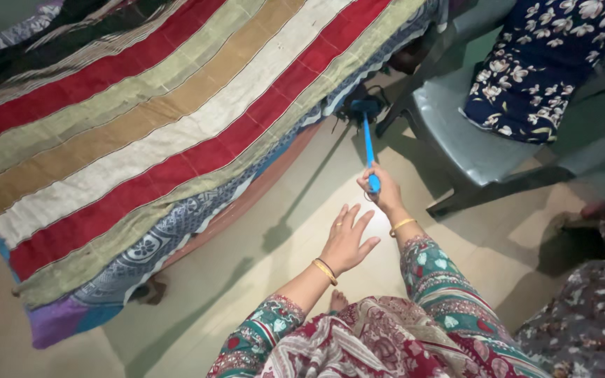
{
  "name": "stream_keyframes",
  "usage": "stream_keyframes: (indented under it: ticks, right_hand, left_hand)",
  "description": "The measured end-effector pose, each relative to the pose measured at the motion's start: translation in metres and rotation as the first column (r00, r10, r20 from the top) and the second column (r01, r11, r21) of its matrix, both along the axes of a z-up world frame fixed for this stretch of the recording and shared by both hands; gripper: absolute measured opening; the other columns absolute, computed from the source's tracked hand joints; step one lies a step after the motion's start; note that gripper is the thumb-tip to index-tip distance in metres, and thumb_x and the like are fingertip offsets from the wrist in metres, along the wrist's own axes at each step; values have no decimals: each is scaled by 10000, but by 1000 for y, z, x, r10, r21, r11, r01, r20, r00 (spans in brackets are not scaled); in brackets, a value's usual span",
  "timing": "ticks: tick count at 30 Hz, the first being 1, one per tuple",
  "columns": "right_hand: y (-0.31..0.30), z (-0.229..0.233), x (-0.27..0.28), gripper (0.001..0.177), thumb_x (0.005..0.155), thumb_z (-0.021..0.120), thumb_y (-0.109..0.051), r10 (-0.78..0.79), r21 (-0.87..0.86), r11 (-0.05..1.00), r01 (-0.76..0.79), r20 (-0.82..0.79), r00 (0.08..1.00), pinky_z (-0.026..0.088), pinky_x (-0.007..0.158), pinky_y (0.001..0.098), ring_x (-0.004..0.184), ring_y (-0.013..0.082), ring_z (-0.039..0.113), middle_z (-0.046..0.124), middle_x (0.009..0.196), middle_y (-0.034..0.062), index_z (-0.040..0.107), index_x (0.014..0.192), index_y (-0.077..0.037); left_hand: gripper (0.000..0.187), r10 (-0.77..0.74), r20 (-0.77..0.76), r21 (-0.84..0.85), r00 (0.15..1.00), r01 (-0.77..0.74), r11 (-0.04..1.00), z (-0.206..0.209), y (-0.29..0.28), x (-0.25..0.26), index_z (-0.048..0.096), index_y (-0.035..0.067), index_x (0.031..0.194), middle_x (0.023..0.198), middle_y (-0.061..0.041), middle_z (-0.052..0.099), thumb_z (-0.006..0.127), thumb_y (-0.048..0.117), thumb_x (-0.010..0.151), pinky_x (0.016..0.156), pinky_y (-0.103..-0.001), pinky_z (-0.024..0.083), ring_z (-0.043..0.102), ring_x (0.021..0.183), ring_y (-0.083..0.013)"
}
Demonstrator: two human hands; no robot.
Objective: The person mops a tiled floor in a bedroom using a blue-handled mop, moving it around a chair and between two beds.
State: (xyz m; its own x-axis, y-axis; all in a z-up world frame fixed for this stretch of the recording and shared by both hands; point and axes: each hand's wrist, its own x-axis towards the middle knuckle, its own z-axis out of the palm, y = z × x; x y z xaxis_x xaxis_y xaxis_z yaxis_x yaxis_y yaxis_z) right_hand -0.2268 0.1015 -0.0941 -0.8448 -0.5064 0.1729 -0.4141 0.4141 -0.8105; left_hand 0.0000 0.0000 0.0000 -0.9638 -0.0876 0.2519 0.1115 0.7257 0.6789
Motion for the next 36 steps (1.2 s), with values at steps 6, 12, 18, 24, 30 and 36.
stream_keyframes:
  ticks: [6, 12, 18, 24, 30, 36]
  right_hand:
    - [-30, 32, 108, 191, 934, 694, -110, 183, -485, 752, 447, 804, 565, 581, 935, 388, 988, 245, 614, 599, 1073, 104, 762, 1105, -61]
    - [-38, 24, 228, 330, 803, 695, -27, 263, -267, 950, -160, 414, 871, 566, 950, 406, 1014, 175, 700, 635, 1119, 99, 619, 1119, 28]
    - [-66, -33, 336, 435, 947, 646, -243, 327, -470, 881, -53, 524, 786, 516, 1054, 376, 1158, 161, 627, 659, 1223, 58, 575, 1367, -154]
    - [-59, -22, 332, 371, 959, 638, -343, 176, -113, 979, -168, 65, 982, 531, 1046, 339, 1259, 210, 654, 649, 1398, 38, 667, 1283, -164]
    - [-62, 54, 256, 201, 833, 758, -356, 127, 318, 946, -57, -205, 971, 570, 804, 378, 1090, 288, 697, 683, 1310, 41, 675, 946, -212]
    - [-57, 80, 145, 237, 808, 795, -382, 136, 365, 930, -43, -234, 963, 548, 724, 423, 940, 300, 715, 741, 1054, 12, 667, 916, -214]
  left_hand:
    - [649, -74, -50, 36, 996, 76, 996, 25, -10, 64, 502, 153, 1456, 1498, -259, 461, 673, 487, 926, 1174, -600, 320, 358, 1431, -555]
    - [533, -47, -29, 84, 998, 49, 995, 35, -38, 158, 576, 128, 1346, 1300, -190, 543, 707, 434, 930, 1175, -543, 415, 502, 1328, -418]
    - [499, -32, -220, -106, 975, 9, 994, 37, -63, 222, 643, 128, 1238, 1318, -171, 541, 787, 348, 814, 1169, -578, 324, 435, 1372, -426]
    - [569, -7, -162, -52, 987, -1, 999, 23, -70, 230, 587, 116, 1348, 1439, -226, 478, 756, 343, 856, 1211, -585, 291, 363, 1428, -464]
    - [588, 9, -154, -83, 988, -23, 996, 18, -59, 200, 555, 130, 1410, 1494, -246, 431, 725, 363, 897, 1169, -604, 304, 351, 1432, -485]
    - [584, 70, -83, -79, 994, -76, 994, 11, -50, 145, 543, 139, 1425, 1488, -244, 438, 701, 393, 923, 1162, -605, 301, 350, 1428, -497]
